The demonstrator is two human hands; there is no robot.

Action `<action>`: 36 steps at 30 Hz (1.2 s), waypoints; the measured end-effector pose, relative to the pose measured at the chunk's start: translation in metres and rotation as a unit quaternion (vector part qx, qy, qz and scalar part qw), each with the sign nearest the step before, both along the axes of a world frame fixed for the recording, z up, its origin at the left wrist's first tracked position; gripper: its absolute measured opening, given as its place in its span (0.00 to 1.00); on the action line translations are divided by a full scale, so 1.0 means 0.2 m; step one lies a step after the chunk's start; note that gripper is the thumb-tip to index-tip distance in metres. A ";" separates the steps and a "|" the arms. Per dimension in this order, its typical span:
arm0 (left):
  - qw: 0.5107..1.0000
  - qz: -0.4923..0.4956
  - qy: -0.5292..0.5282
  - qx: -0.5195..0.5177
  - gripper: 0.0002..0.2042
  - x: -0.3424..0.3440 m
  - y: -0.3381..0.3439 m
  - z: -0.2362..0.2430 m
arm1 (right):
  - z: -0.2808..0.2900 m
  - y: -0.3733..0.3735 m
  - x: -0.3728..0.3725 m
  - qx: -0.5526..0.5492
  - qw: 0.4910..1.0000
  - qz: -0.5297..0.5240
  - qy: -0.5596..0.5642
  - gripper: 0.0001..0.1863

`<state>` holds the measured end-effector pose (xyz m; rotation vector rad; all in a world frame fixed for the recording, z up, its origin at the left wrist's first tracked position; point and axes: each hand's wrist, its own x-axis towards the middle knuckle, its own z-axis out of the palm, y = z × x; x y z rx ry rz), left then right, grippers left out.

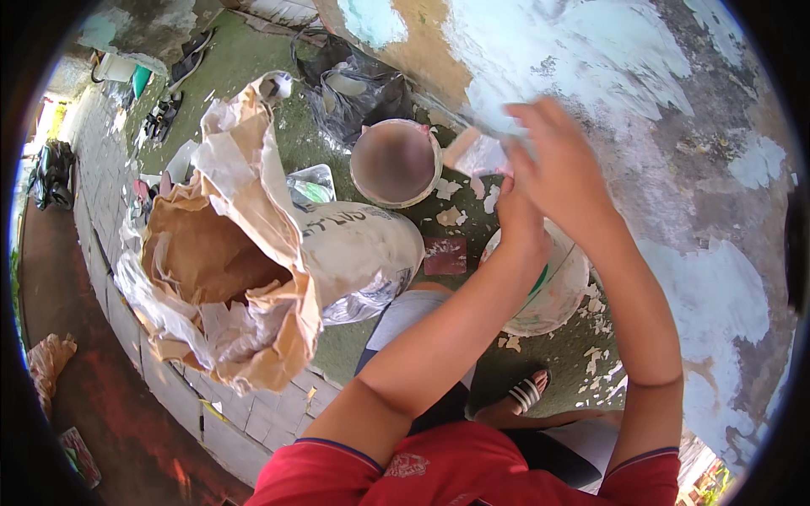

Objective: The person prepares green paint by pouring pigment from a plastic bag into a small bucket and stirring it by hand, then uses a scoop to add water and continues mixing.

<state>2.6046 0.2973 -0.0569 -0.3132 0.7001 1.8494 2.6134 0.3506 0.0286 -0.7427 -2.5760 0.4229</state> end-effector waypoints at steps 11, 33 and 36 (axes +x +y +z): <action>0.985 -0.015 -0.065 -0.159 0.17 0.00 0.13 -0.04 | -0.71 -0.20 -1.01 0.115 0.961 0.152 -0.199 0.14; 0.994 -0.010 0.013 -0.105 0.16 0.07 0.06 -0.02 | -0.14 0.31 -0.40 -0.334 0.940 0.064 -0.019 0.08; 0.993 0.009 0.015 -0.118 0.16 0.08 0.05 0.02 | -0.17 0.37 -0.25 -0.389 0.918 0.052 0.047 0.10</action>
